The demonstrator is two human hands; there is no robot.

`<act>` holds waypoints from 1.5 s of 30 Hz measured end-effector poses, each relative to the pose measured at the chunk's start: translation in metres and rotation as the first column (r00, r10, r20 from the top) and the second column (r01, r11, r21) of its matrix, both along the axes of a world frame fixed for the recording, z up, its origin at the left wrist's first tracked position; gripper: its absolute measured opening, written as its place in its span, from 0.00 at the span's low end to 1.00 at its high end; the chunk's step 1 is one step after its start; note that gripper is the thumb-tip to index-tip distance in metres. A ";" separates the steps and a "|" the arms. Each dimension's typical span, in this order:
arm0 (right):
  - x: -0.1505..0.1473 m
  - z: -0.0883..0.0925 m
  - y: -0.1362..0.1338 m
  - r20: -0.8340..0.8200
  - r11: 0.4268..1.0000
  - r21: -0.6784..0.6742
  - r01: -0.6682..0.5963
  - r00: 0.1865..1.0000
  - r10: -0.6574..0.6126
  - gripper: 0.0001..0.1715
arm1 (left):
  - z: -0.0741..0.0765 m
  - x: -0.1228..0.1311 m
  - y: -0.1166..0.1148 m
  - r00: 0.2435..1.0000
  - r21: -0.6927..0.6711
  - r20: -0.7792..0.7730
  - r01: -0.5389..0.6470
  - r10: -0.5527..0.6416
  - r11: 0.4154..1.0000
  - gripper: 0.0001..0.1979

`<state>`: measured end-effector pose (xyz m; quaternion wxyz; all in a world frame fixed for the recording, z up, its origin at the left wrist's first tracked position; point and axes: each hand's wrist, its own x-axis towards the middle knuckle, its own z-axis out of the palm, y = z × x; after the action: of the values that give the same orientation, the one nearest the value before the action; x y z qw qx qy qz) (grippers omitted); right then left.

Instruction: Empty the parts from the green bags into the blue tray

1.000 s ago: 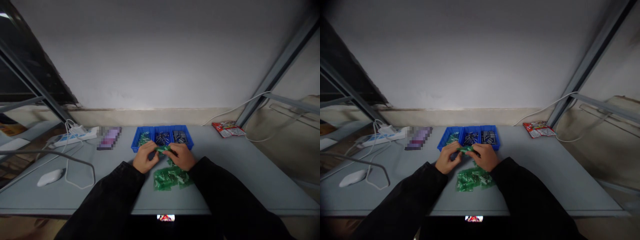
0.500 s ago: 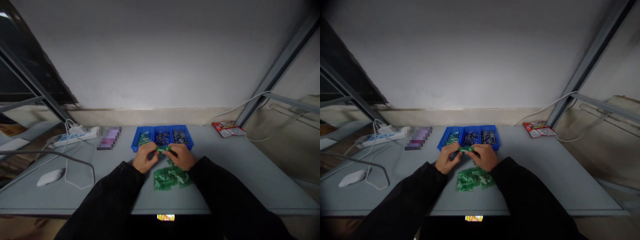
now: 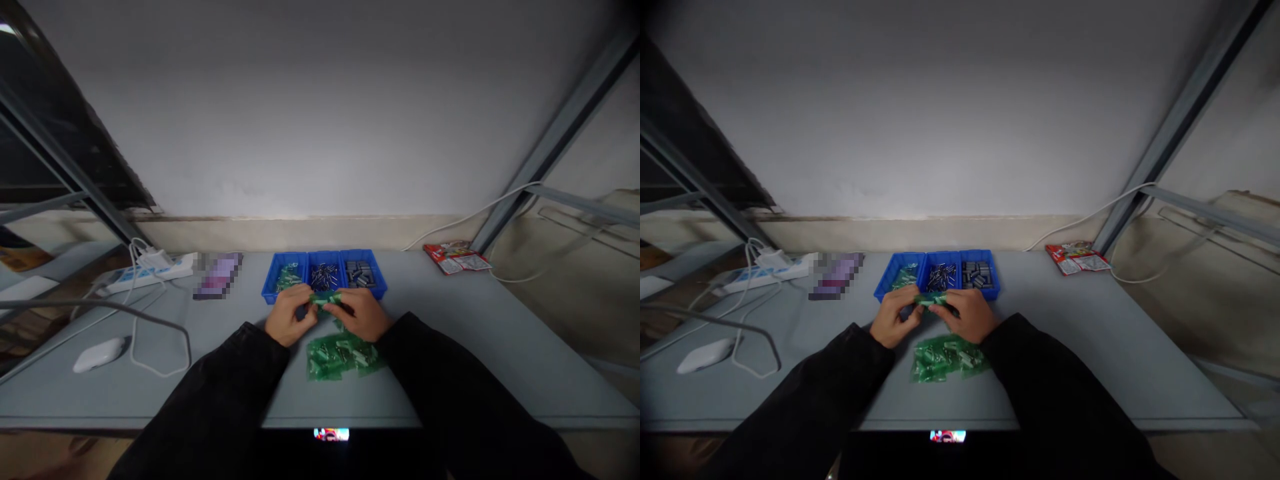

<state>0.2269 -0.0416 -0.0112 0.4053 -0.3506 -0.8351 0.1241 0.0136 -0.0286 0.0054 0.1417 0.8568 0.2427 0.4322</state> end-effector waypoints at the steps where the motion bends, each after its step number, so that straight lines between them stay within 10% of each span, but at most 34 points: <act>1: 0.000 0.000 0.000 0.001 1.000 -0.002 0.000 1.000 0.000 0.23 | 0.000 0.000 0.000 1.000 -0.001 -0.002 -0.003 0.003 1.000 0.12; 25: -0.003 0.005 0.002 -0.089 0.995 -0.101 -0.002 0.996 -0.007 0.32 | -0.003 0.000 0.003 0.997 -0.026 -0.052 -0.049 0.048 0.998 0.23; 45: -0.004 0.006 0.000 -0.126 0.990 -0.136 -0.045 0.992 0.028 0.21 | -0.004 0.000 0.004 0.995 -0.039 -0.089 -0.044 0.040 0.998 0.25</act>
<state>0.2233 -0.0413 -0.0054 0.4284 -0.3544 -0.8040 0.2107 0.0138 -0.0249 0.0013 0.1392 0.8668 0.2754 0.3917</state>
